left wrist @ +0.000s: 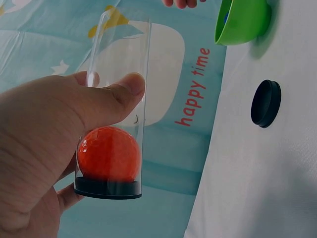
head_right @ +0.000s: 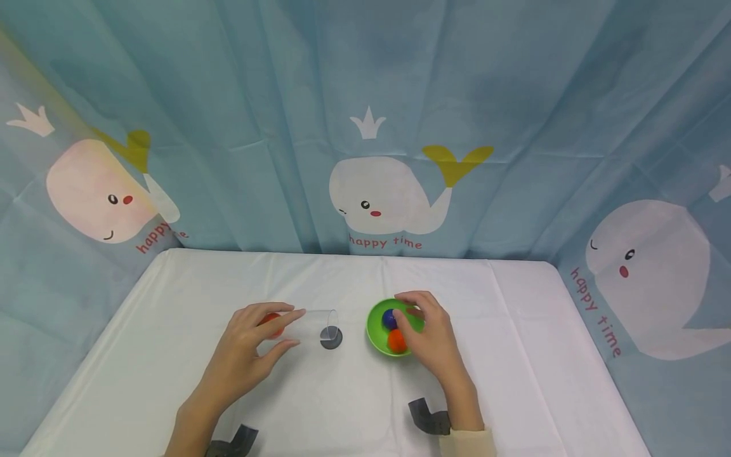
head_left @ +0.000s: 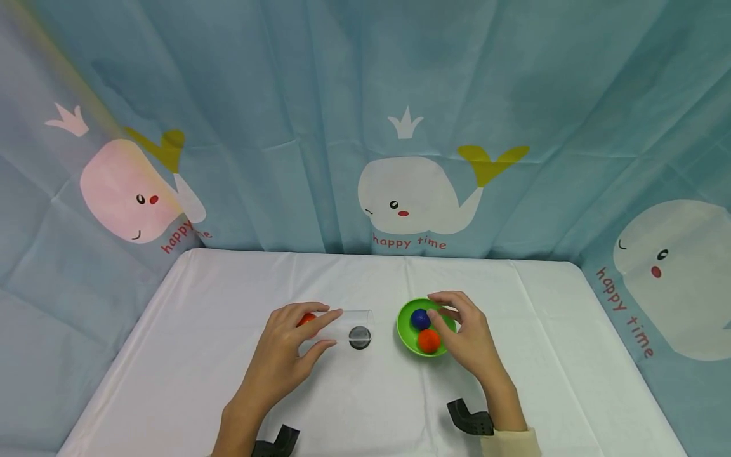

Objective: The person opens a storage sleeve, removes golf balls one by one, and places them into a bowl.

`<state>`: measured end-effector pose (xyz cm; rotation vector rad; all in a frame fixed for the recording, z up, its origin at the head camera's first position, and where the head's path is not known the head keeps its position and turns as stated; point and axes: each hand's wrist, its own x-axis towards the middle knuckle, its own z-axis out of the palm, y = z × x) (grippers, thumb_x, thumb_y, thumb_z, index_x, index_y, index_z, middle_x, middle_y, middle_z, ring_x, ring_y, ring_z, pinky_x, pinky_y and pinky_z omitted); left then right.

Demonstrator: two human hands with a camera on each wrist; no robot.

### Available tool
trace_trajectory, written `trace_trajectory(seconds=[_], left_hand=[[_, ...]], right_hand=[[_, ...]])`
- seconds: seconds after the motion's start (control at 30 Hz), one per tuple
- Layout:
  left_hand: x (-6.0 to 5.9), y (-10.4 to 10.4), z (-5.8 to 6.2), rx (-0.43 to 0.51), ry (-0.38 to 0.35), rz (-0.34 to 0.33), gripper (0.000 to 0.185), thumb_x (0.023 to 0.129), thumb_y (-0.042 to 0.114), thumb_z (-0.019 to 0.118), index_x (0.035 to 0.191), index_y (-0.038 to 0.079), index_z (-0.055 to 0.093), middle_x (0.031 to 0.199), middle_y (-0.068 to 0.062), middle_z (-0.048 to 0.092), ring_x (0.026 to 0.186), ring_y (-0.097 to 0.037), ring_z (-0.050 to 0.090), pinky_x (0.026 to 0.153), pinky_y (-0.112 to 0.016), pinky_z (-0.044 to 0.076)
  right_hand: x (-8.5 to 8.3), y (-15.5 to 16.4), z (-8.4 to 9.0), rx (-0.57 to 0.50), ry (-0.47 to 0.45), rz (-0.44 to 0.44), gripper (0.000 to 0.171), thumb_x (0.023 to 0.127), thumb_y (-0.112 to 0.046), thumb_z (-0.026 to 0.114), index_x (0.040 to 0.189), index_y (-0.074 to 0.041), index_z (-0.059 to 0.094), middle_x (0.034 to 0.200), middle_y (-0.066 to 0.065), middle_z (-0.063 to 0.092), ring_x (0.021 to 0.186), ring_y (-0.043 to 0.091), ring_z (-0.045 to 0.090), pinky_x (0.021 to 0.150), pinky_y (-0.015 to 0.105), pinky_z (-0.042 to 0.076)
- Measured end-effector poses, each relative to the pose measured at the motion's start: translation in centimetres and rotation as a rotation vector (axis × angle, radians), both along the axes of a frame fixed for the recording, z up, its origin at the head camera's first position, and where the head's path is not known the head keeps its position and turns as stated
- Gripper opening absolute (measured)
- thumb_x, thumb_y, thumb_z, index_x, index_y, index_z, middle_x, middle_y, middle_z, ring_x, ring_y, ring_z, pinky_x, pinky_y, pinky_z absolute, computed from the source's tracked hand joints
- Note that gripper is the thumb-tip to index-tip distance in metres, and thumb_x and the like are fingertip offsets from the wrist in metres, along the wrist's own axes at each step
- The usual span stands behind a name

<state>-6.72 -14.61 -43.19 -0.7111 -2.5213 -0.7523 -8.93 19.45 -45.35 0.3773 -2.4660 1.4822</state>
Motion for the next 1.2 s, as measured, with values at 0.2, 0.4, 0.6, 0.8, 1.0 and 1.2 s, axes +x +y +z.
trace_trajectory(seconds=[0.2,0.4,0.6,0.8,1.0,1.2], left_hand=[[0.0,0.0,0.1,-0.007,-0.003,0.004,0.062,0.08,0.018,0.094,0.137,0.031,0.072,0.13,0.002,0.069,0.124,-0.024,0.062,0.108,-0.052,0.045],[0.0,0.0,0.1,-0.007,0.005,0.003,0.063,0.08,0.018,0.094,0.137,0.032,0.072,0.129,0.001,0.07,0.123,-0.025,0.062,0.108,-0.052,0.045],[0.0,0.0,0.1,-0.008,0.005,0.001,0.062,0.08,0.018,0.094,0.137,0.031,0.072,0.129,0.0,0.07,0.123,-0.025,0.062,0.107,-0.051,0.045],[0.0,0.0,0.1,-0.016,0.01,0.003,0.063,0.08,0.019,0.094,0.137,0.032,0.072,0.129,0.0,0.07,0.123,-0.026,0.062,0.108,-0.052,0.045],[-0.1,0.1,0.1,-0.022,0.018,0.003,0.065,0.08,0.018,0.094,0.138,0.034,0.07,0.129,0.0,0.07,0.123,-0.026,0.062,0.109,-0.052,0.046],[0.1,0.3,0.2,-0.035,0.006,0.019,0.065,0.08,0.02,0.094,0.138,0.035,0.07,0.13,0.0,0.07,0.123,-0.026,0.062,0.109,-0.052,0.046]], right_hand=[[0.0,-0.3,-0.1,-0.023,0.0,0.02,0.027,0.1,-0.008,0.073,0.126,-0.001,0.07,0.126,0.015,0.071,0.113,0.03,0.071,0.099,0.04,0.063],[0.1,-0.8,0.1,-0.045,-0.008,0.047,0.028,0.1,-0.009,0.073,0.127,-0.001,0.069,0.127,0.015,0.072,0.115,0.034,0.072,0.1,0.031,0.062],[0.3,-1.3,0.6,-0.066,-0.052,0.08,0.028,0.101,-0.011,0.072,0.128,-0.004,0.069,0.129,0.012,0.071,0.118,0.032,0.072,0.098,0.023,0.06],[0.6,-1.9,1.1,-0.121,-0.109,0.141,0.031,0.102,-0.013,0.071,0.132,-0.01,0.068,0.135,0.013,0.066,0.119,0.029,0.072,0.097,0.03,0.062],[0.8,-2.9,1.2,-0.214,-0.177,0.209,0.031,0.102,-0.013,0.071,0.133,-0.02,0.067,0.135,0.014,0.065,0.12,0.034,0.069,0.096,0.022,0.061],[1.2,-4.2,1.3,-0.279,-0.185,0.282,0.033,0.101,-0.009,0.071,0.133,-0.015,0.067,0.136,0.01,0.064,0.123,0.027,0.07,0.096,0.026,0.062]])
